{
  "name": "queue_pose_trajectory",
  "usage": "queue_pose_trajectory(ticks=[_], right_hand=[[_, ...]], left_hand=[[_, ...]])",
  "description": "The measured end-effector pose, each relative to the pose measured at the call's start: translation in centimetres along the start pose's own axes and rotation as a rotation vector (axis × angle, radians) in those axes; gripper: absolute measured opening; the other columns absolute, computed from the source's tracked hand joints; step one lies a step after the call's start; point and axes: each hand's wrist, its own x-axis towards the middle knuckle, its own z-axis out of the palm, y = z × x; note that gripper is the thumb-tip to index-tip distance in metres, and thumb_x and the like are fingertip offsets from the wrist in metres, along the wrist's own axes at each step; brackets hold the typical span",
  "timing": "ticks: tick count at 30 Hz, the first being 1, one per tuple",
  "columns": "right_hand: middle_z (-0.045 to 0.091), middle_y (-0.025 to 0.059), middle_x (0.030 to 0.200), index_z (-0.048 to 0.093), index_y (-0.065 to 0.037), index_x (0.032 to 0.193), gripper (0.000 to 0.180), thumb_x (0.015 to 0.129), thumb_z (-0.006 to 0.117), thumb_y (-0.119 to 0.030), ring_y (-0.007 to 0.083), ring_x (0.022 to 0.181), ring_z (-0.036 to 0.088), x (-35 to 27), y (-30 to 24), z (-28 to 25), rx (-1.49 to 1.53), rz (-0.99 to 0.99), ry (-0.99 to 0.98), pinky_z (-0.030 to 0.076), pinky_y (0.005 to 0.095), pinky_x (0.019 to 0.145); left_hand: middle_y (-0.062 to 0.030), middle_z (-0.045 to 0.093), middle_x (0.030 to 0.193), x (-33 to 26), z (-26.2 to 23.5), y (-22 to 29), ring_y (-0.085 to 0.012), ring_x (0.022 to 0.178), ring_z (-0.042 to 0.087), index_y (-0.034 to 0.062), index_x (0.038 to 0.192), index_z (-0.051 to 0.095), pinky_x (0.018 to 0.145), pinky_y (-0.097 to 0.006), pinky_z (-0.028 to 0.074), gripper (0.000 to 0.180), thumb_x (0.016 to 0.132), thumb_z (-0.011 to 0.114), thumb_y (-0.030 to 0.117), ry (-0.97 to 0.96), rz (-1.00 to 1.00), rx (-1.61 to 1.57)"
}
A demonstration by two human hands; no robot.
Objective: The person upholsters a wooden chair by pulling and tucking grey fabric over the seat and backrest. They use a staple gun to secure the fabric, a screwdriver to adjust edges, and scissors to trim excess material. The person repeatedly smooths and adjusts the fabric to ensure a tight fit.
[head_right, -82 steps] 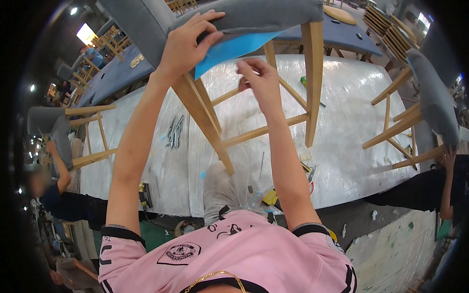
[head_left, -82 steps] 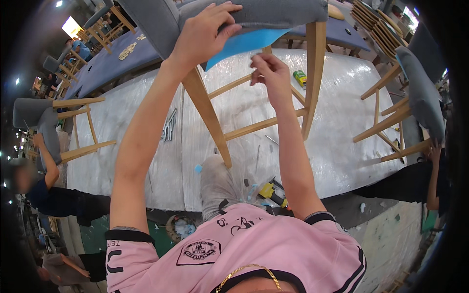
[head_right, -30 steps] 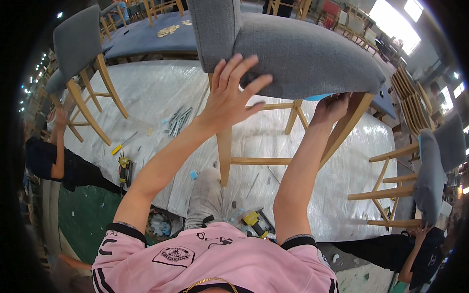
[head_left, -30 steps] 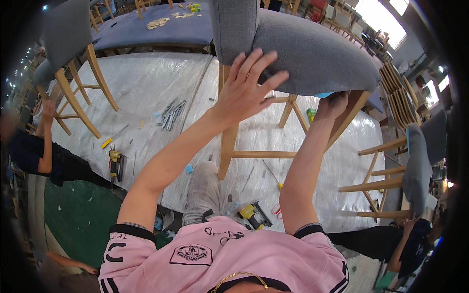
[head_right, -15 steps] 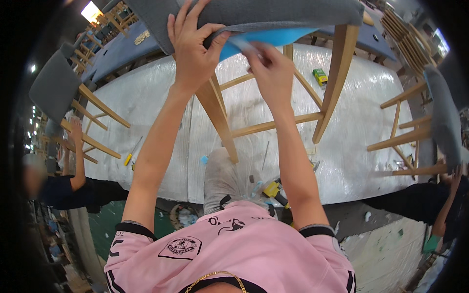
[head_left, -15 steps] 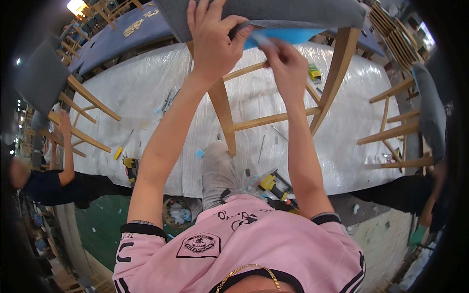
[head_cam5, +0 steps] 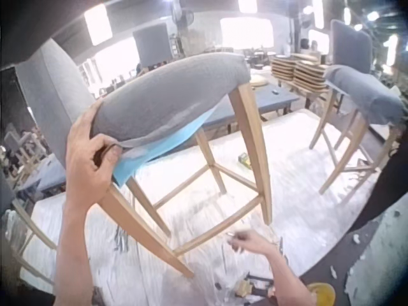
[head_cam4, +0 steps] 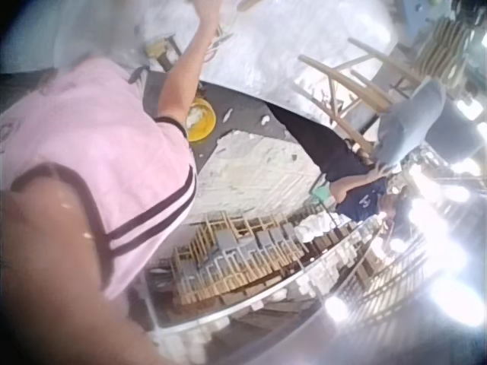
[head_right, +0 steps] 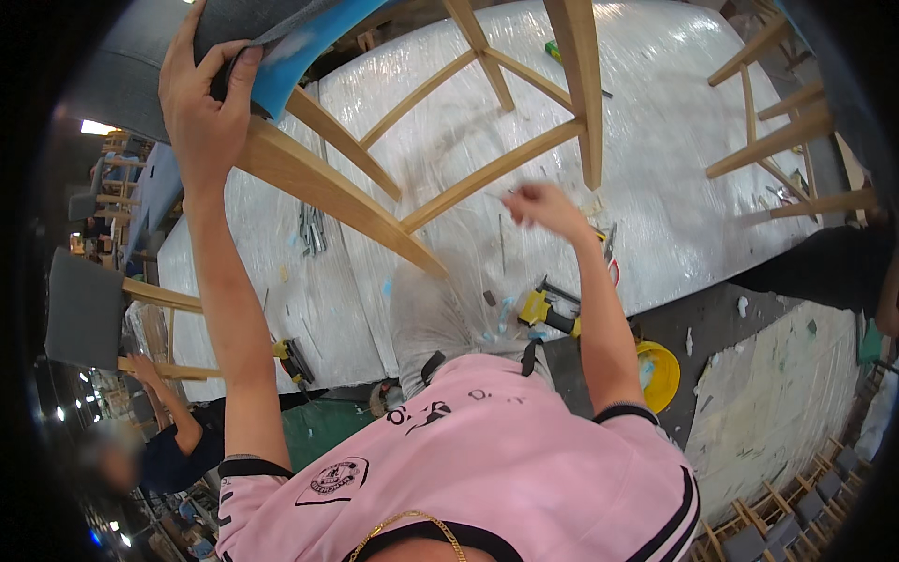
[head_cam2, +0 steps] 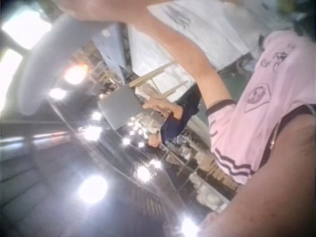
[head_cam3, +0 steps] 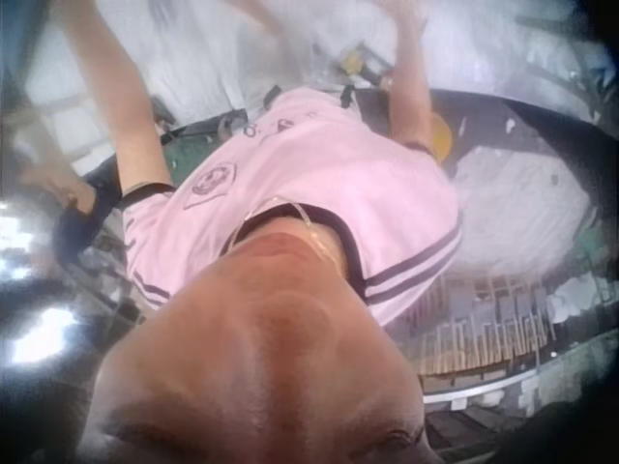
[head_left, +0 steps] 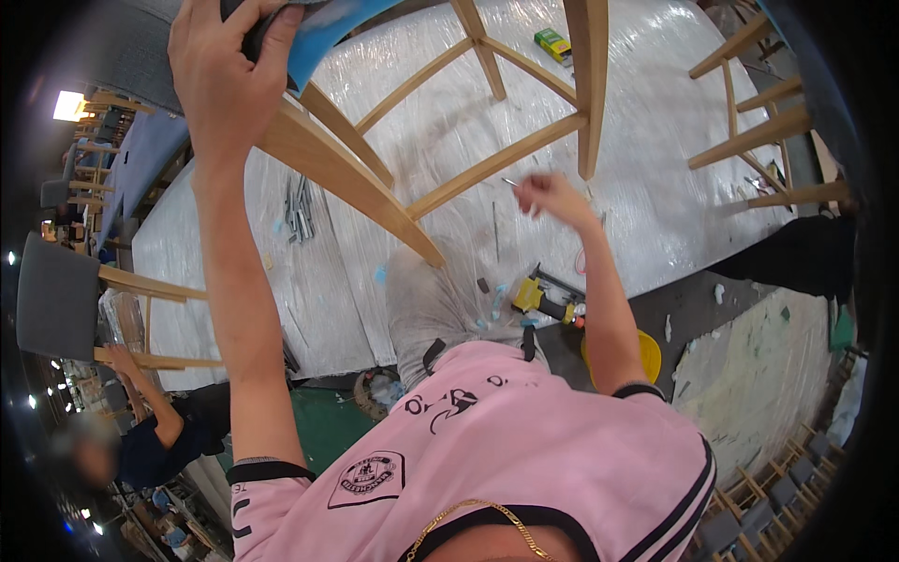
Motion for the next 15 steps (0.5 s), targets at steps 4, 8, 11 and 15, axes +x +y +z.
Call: queue_pose_trajectory(ticks=[4,8,11,15], right_hand=[[0.071,0.0218,0.114,0.068,0.000,0.117,0.039,0.084,0.073,-0.021,0.0409,0.106,0.068,0.0,23.7,-1.7,-0.760,0.114,0.644,0.053,0.0503,0.093],[0.069,0.0201,0.114,0.061,-0.010,0.126,0.044,0.087,0.073,-0.027,0.0396,0.112,0.065,-0.3,26.2,0.2,-1.024,0.402,0.763,0.051,0.0527,0.096],[0.068,0.0209,0.108,0.060,-0.009,0.121,0.042,0.088,0.075,-0.031,0.0388,0.109,0.066,0.1,24.1,1.1,-1.168,0.407,0.563,0.051,0.0549,0.092],[0.067,0.0236,0.109,0.057,-0.005,0.118,0.041,0.089,0.075,-0.028,0.0393,0.105,0.067,-0.2,28.8,0.1,-0.824,0.346,0.408,0.053,0.0504,0.088]], left_hand=[[-0.0243,0.047,0.155,2.0,0.1,-0.1,-0.0451,0.142,0.042,0.0009,0.086,0.073,0.119,-0.052,0.028,0.010,0.080,0.074,0.009,-0.075,-0.025,-0.049],[-0.0236,0.044,0.158,1.5,-0.4,-1.2,-0.0449,0.144,0.039,0.0025,0.090,0.076,0.120,-0.052,0.027,0.014,0.080,0.076,0.012,-0.138,-0.050,-0.032],[-0.0238,0.043,0.158,1.3,-0.9,-2.0,-0.0452,0.144,0.038,0.0033,0.091,0.077,0.120,-0.053,0.027,0.016,0.080,0.076,0.015,-0.156,-0.071,-0.026],[-0.0248,0.043,0.157,2.1,-0.6,-1.6,-0.0455,0.143,0.038,0.0031,0.091,0.077,0.119,-0.053,0.028,0.017,0.080,0.078,0.017,-0.118,-0.027,-0.075]])
